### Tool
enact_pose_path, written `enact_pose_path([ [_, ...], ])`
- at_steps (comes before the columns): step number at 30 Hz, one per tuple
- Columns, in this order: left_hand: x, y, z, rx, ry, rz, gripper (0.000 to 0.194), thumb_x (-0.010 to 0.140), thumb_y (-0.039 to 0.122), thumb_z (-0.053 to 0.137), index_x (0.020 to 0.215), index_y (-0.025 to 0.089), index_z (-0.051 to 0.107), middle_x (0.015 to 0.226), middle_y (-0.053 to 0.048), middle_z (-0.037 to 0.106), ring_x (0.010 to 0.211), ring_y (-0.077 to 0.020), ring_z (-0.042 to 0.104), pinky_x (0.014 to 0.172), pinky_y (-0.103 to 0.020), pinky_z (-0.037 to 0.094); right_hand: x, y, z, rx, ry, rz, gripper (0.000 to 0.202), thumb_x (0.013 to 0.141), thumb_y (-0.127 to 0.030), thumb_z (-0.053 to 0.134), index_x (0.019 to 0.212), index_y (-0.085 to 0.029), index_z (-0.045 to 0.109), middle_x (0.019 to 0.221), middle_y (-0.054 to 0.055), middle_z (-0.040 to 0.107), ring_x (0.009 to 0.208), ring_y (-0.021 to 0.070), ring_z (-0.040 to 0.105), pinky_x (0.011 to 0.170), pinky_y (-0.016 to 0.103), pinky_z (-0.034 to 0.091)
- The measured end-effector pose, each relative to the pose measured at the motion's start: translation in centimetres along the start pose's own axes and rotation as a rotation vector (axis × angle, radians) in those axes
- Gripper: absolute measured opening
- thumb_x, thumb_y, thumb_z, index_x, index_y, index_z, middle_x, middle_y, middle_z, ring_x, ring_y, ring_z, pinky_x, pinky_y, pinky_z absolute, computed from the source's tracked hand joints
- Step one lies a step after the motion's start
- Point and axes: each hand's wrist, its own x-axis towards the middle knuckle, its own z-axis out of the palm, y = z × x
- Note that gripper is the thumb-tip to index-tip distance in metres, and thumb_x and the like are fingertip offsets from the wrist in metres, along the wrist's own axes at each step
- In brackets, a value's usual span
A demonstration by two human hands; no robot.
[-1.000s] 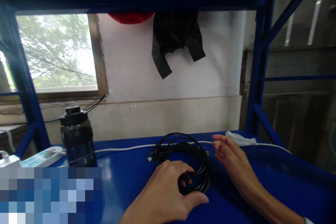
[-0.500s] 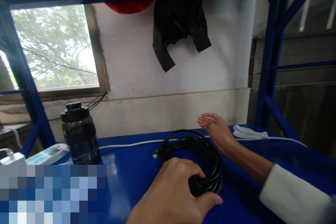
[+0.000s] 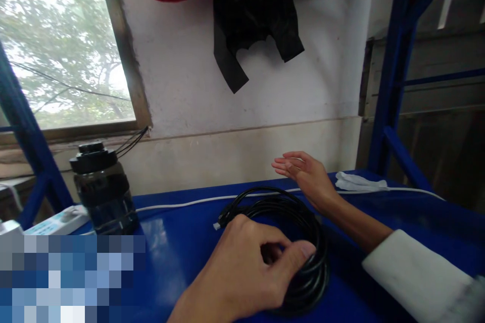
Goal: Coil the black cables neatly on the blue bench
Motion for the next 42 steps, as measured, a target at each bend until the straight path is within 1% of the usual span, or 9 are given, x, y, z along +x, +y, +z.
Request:
enact_pose_path([
  [3,1.8,-0.9,-0.6,0.049,0.198,0.005,0.054,0.105,0.051,0.049,0.066,0.021,0.073,0.059,0.002,0.067,0.053,-0.0121,0.057,0.057,-0.027,0.039,0.3,0.2,0.3,-0.047,0.011,-0.029,0.025,0.077,-0.026,0.073,0.098,-0.021,0.063,0.1,0.01,0.078,0.085,0.0234,0.072,0.067,0.035,0.058],
  [8,5.5,-3.6,-1.7,0.159,0.371,0.04,0.012,0.094,0.028,0.069,0.1,0.023,0.078,0.1,-0.002,0.079,0.098,-0.0206,0.07,0.091,-0.032,0.05,0.4,0.4,0.2,-0.091,0.02,-0.059,0.032,0.069,-0.015,0.058,0.101,-0.02,0.065,0.102,0.008,0.077,0.078,0.0178,0.063,0.067,0.03,0.049],
  [12,6.5,-5.3,-1.3,0.221,0.377,-0.007,0.014,0.091,0.023,0.07,0.104,0.022,0.076,0.107,-0.005,0.077,0.106,-0.0233,0.069,0.097,-0.037,0.05,0.2,-0.1,0.4,-0.087,-0.053,-0.064,0.027,0.075,-0.019,0.06,0.101,-0.021,0.063,0.105,0.008,0.077,0.087,0.0189,0.068,0.081,0.034,0.054],
  [19,4.9,-5.7,-0.8,0.332,0.396,-0.057,0.017,0.091,0.022,0.069,0.107,0.022,0.073,0.11,-0.006,0.076,0.104,-0.0245,0.07,0.096,-0.038,0.052,-0.6,-1.2,1.8,-0.068,-0.234,-0.041,0.019,0.089,-0.034,0.068,0.102,-0.022,0.062,0.106,0.01,0.077,0.095,0.0225,0.075,0.09,0.041,0.06],
  [26,4.8,-5.4,-1.0,0.331,0.44,-0.151,0.027,0.09,0.023,0.068,0.116,0.02,0.071,0.109,-0.008,0.078,0.1,-0.0249,0.071,0.093,-0.039,0.054,-1.6,-2.3,2.5,-0.194,-0.383,-0.13,0.015,0.099,-0.028,0.06,0.112,-0.022,0.061,0.115,0.011,0.076,0.113,0.0246,0.073,0.097,0.043,0.061],
  [31,4.7,-6.0,-1.3,0.319,0.356,-0.28,0.03,0.091,0.036,0.069,0.115,0.019,0.075,0.111,-0.013,0.08,0.101,-0.0307,0.074,0.089,-0.041,0.055,-2.0,-2.6,2.4,-0.319,-0.488,-0.142,0.018,0.101,-0.027,0.057,0.118,-0.024,0.064,0.114,0.009,0.077,0.114,0.0255,0.073,0.1,0.044,0.059],
  [35,4.5,-5.9,-1.4,0.319,0.301,-0.242,0.033,0.09,0.049,0.071,0.108,0.023,0.079,0.108,-0.012,0.081,0.102,-0.0322,0.074,0.086,-0.04,0.055,-2.0,-2.4,2.3,-0.387,-0.505,-0.138,0.016,0.102,-0.031,0.056,0.113,-0.025,0.066,0.102,0.007,0.079,0.087,0.0236,0.077,0.08,0.036,0.062],
  [38,4.5,-5.7,-1.4,0.332,0.29,-0.224,0.034,0.085,0.047,0.079,0.109,0.023,0.08,0.106,-0.011,0.081,0.099,-0.0322,0.074,0.083,-0.04,0.054,-1.9,-2.6,2.3,-0.456,-0.485,-0.182,0.016,0.103,-0.031,0.052,0.111,-0.024,0.065,0.095,0.004,0.078,0.063,0.0176,0.066,0.06,0.03,0.053],
  [42,4.5,-5.7,-1.3,0.324,0.281,-0.19,0.025,0.086,0.039,0.078,0.106,0.023,0.079,0.097,-0.008,0.081,0.092,-0.0286,0.074,0.081,-0.037,0.053,-1.7,-2.7,2.1,-0.563,-0.383,-0.25,0.02,0.101,-0.026,0.05,0.112,-0.023,0.066,0.086,0.002,0.072,0.063,0.0168,0.055,0.057,0.028,0.043],
])
